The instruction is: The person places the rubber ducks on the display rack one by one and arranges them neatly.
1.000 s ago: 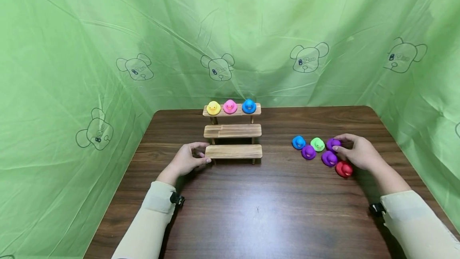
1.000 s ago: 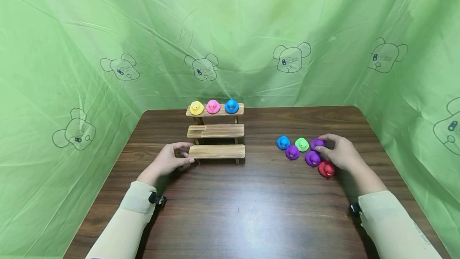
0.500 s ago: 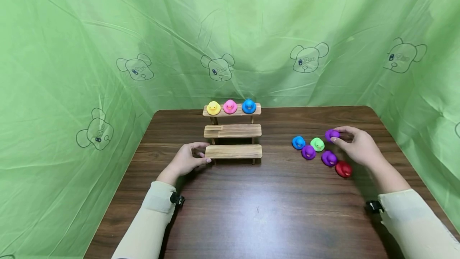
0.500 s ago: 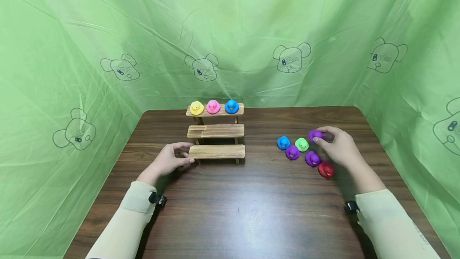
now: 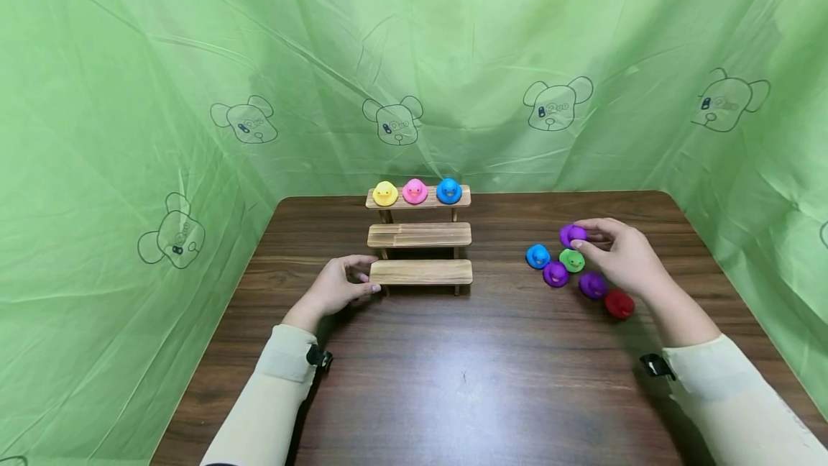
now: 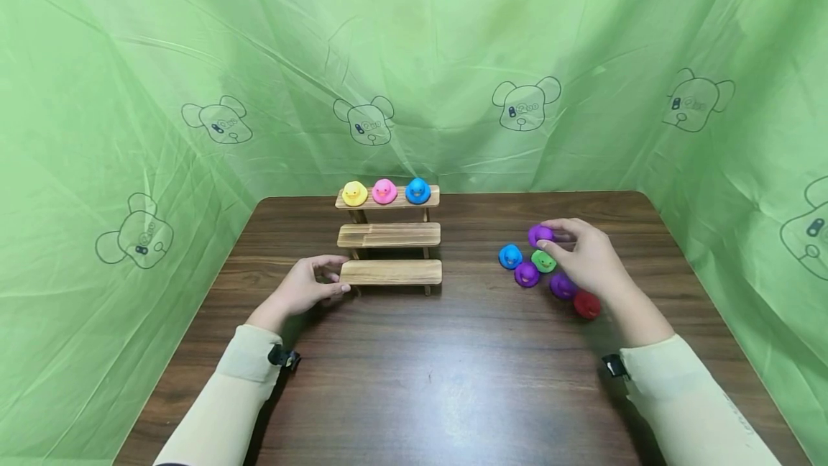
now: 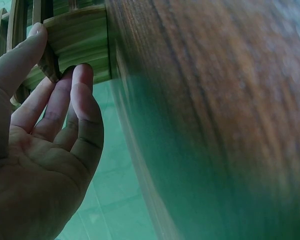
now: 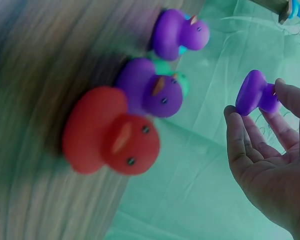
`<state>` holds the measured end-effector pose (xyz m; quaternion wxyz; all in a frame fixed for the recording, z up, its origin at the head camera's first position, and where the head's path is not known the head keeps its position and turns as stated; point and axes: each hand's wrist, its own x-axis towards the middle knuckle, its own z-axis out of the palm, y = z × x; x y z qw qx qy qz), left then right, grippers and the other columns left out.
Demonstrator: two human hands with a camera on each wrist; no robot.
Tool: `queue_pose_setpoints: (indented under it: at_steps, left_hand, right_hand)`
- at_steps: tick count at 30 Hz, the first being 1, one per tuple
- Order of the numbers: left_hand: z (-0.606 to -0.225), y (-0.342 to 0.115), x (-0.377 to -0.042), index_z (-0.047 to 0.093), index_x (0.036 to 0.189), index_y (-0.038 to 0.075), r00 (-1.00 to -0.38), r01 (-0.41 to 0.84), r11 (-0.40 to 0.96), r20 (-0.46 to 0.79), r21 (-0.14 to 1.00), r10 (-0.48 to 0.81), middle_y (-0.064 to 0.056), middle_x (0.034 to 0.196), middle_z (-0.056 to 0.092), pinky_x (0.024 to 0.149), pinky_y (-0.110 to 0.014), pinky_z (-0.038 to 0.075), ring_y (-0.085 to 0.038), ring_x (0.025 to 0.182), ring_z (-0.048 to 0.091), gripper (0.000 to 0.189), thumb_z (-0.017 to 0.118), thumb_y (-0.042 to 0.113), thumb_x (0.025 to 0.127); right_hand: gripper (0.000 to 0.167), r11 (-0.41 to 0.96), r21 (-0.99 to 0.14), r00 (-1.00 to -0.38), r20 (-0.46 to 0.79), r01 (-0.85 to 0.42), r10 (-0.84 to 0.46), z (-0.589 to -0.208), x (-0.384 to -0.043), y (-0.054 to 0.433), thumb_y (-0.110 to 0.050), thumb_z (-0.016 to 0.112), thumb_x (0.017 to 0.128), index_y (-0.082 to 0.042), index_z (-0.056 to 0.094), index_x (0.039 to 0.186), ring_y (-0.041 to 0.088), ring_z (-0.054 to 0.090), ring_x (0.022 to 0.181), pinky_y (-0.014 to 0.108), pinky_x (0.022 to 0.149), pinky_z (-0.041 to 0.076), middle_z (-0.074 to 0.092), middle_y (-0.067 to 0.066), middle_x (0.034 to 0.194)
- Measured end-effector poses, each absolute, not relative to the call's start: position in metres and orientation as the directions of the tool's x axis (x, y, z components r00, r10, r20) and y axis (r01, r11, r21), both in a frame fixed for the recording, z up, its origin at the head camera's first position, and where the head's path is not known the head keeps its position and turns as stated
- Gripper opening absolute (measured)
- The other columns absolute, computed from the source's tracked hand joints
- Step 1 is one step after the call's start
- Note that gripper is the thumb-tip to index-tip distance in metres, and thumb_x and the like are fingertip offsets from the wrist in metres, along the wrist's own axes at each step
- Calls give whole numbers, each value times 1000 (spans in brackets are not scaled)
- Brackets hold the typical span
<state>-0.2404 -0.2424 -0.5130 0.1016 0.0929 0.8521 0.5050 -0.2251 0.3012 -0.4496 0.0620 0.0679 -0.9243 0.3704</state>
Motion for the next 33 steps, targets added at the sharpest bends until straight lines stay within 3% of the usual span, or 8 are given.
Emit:
queue_pose_setpoints:
  at_steps: [13, 21, 28, 33]
  left_hand:
    - [-514, -242, -241, 70, 134, 10, -963, 64, 473, -71, 879, 261, -12, 96, 73, 56, -47, 61, -23, 78, 69, 56, 92, 14, 82]
    - [-514, -242, -241, 70, 134, 10, -962, 62, 473, -73, 879, 263, -12, 97, 73, 56, -47, 61, -23, 78, 68, 56, 92, 13, 83]
    - [-514, -242, -240, 70, 134, 11, -962, 56, 473, -79, 879, 260, -12, 96, 73, 57, -48, 61, -21, 73, 68, 56, 92, 14, 83]
    - [-513, -242, -240, 70, 134, 11, -962, 61, 475, -75, 878, 261, -12, 96, 73, 56, -47, 61, -22, 73, 68, 56, 92, 15, 83]
  right_hand:
    - [37, 669, -694, -962, 237, -267, -139, -445, -233, 265, -34, 76, 99, -17, 71, 133, 28, 74, 99, 17, 73, 53, 74, 9, 119]
    - [36, 609, -745, -962, 235, -271, -141, -438, -240, 232, -35, 78, 97, -20, 72, 130, 23, 75, 97, 18, 77, 55, 77, 6, 114]
    - [34, 570, -767, -955, 248, -296, -163, -430, -243, 203, -30, 80, 97, -20, 73, 128, 21, 74, 93, 30, 79, 59, 77, 4, 109]
    - [35, 530, -782, -944, 261, -329, -200, -428, -244, 184, -27, 81, 95, -18, 73, 128, 23, 74, 93, 32, 78, 61, 76, 6, 111]
